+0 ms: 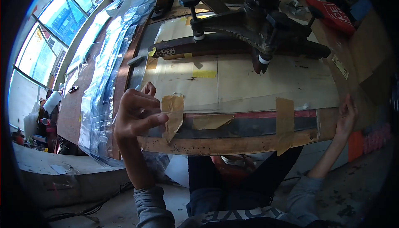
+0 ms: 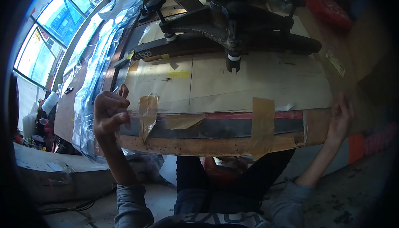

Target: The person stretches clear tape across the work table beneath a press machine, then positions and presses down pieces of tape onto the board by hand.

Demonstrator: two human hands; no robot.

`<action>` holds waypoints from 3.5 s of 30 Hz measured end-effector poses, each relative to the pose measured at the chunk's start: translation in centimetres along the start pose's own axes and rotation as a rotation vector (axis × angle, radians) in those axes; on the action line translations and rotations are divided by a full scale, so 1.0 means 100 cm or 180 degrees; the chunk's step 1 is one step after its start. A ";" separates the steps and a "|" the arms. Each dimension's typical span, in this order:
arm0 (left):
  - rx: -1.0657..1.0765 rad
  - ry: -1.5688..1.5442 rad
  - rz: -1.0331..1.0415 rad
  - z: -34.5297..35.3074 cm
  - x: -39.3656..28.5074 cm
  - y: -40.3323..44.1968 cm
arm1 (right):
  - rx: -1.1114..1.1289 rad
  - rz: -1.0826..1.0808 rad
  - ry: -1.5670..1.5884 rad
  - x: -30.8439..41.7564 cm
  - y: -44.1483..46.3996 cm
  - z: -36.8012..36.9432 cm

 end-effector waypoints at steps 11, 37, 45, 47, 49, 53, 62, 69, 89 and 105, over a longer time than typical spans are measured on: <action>0.0121 0.0359 0.0035 -0.030 -0.041 0.040 | -0.0569 -0.0437 -0.0844 0.064 0.007 0.028; -0.0184 0.0451 -0.0022 -0.082 0.024 0.032 | 0.0088 -0.0807 0.0198 0.071 -0.031 0.073; -0.0049 0.0427 -0.0291 -0.079 0.037 0.031 | 0.0083 -0.0743 0.0327 0.067 -0.027 0.068; 0.0185 0.0312 -0.0230 -0.072 0.032 0.034 | 0.0044 -0.0705 0.0334 0.067 -0.026 0.066; 0.0235 0.0148 -0.0264 -0.067 0.028 0.034 | -0.0128 -0.0702 0.0300 0.063 -0.022 0.060; 0.0434 -0.0011 -0.0255 -0.061 0.027 0.035 | -0.0281 -0.0557 0.0192 0.058 -0.019 0.055; 0.0304 0.0245 -0.0420 -0.049 0.027 0.041 | -0.0625 -0.0429 0.0075 0.046 -0.007 0.038; 0.0314 0.0125 -0.0424 -0.048 0.029 0.041 | -0.0506 -0.0405 0.0080 0.041 -0.003 0.033; 0.0730 0.0294 -0.0497 -0.039 0.022 0.039 | -0.0436 -0.0482 -0.0096 0.029 0.010 0.020; 0.0727 0.0323 -0.0547 -0.038 0.017 0.038 | -0.0355 -0.0461 -0.0162 0.026 0.012 0.019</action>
Point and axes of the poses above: each hand's wrist, its own y-axis towards the middle knuckle, its own z-axis out of the palm, x = y × z, the point moved 7 cm from there along y, towards the middle knuckle, and after that the axes turned 12 degrees about -y, right-handed, at the moved point
